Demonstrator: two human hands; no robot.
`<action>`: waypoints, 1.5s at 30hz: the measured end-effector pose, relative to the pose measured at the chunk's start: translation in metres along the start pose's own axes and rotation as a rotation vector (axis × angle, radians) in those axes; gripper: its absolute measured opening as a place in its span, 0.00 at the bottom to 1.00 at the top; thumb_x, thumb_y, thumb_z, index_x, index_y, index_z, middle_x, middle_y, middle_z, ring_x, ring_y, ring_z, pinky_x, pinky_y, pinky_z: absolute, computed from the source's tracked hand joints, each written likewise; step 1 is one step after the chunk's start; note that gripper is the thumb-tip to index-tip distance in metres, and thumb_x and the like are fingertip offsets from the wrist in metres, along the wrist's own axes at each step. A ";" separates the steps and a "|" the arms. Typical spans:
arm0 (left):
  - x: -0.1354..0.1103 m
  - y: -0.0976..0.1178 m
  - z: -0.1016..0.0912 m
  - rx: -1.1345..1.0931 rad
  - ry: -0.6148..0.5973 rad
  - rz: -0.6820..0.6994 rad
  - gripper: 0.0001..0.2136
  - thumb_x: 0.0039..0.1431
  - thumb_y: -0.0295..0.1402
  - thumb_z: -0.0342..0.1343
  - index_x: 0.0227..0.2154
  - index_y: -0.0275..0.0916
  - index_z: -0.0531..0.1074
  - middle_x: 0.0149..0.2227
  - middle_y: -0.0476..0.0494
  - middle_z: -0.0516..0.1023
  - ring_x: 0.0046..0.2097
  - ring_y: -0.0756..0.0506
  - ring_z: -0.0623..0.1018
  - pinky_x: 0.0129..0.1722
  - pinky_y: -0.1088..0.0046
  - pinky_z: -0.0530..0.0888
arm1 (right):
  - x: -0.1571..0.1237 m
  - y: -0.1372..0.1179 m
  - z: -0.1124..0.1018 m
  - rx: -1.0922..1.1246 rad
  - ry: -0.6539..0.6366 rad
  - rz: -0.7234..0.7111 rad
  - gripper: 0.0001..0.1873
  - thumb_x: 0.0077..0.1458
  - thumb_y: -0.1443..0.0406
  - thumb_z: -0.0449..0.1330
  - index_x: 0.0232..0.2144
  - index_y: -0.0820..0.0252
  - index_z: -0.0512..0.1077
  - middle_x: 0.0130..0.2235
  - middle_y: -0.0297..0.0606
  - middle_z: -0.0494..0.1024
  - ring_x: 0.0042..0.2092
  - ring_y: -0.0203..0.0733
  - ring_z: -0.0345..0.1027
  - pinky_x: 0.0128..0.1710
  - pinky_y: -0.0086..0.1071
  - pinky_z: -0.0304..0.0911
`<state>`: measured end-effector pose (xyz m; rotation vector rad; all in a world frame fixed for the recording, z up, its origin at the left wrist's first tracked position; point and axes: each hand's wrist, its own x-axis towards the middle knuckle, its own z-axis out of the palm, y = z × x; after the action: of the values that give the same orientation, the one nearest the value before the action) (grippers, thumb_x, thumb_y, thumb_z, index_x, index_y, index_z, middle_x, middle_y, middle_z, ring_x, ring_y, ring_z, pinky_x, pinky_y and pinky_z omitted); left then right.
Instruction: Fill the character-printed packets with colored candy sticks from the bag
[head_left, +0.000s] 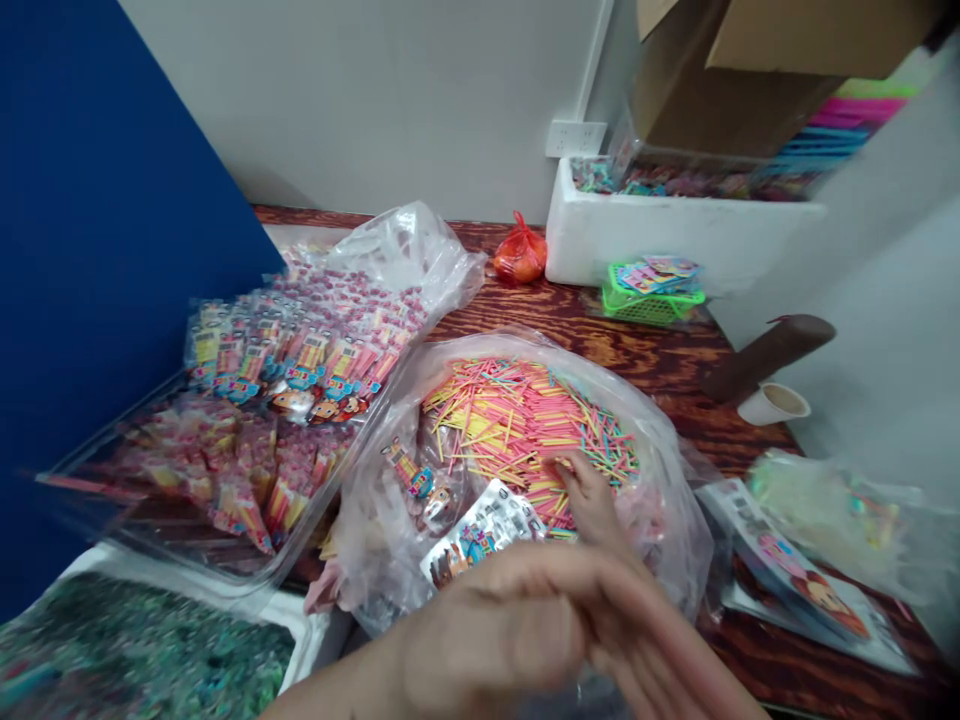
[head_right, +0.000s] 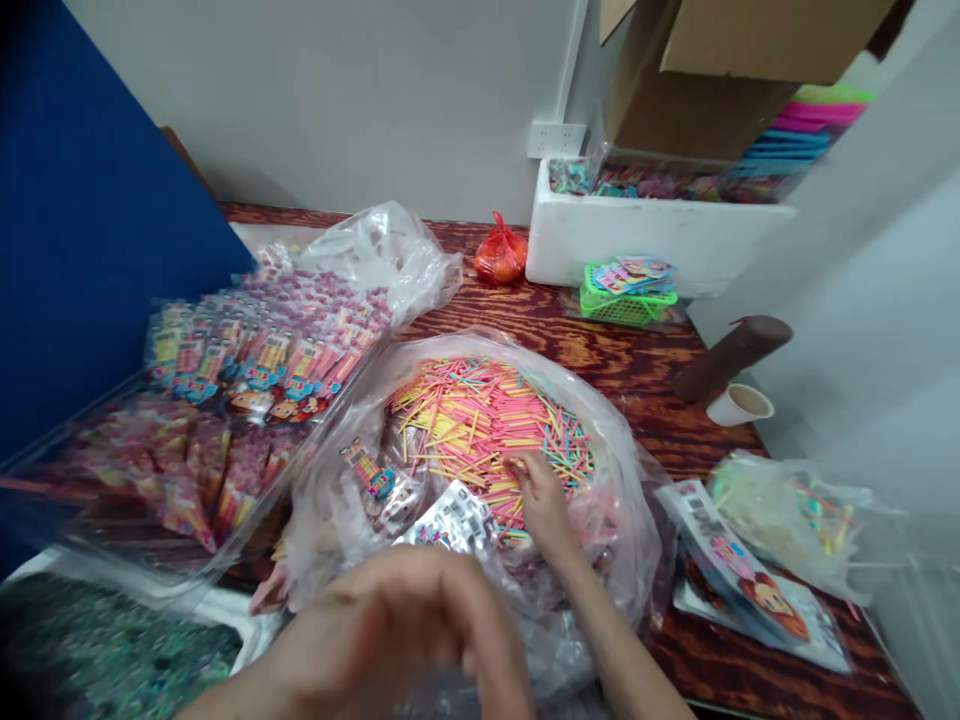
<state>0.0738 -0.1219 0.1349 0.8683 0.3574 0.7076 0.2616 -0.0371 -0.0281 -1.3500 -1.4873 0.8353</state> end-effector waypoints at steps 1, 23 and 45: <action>0.009 0.000 -0.009 0.024 0.041 0.004 0.28 0.56 0.58 0.50 0.39 0.35 0.76 0.35 0.38 0.80 0.36 0.42 0.79 0.37 0.69 0.74 | 0.000 -0.002 0.000 -0.002 -0.006 0.005 0.08 0.56 0.64 0.54 0.33 0.57 0.73 0.34 0.38 0.77 0.39 0.45 0.70 0.41 0.36 0.64; -0.003 -0.091 -0.118 1.571 0.700 0.196 0.13 0.65 0.34 0.48 0.49 0.40 0.70 0.47 0.38 0.75 0.50 0.39 0.73 0.51 0.56 0.69 | -0.029 -0.051 0.002 0.343 -0.071 0.068 0.08 0.59 0.67 0.56 0.36 0.55 0.76 0.36 0.35 0.78 0.41 0.41 0.72 0.45 0.33 0.63; -0.007 -0.110 -0.139 1.451 0.746 0.215 0.13 0.66 0.31 0.44 0.38 0.38 0.75 0.35 0.41 0.79 0.38 0.43 0.78 0.40 0.65 0.74 | -0.030 -0.065 0.013 0.344 -0.090 0.066 0.09 0.59 0.66 0.57 0.36 0.54 0.78 0.35 0.35 0.79 0.40 0.41 0.72 0.43 0.32 0.64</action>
<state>0.0375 -0.0962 -0.0372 2.0029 1.5754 0.9265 0.2258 -0.0764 0.0215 -1.1203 -1.2994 1.1492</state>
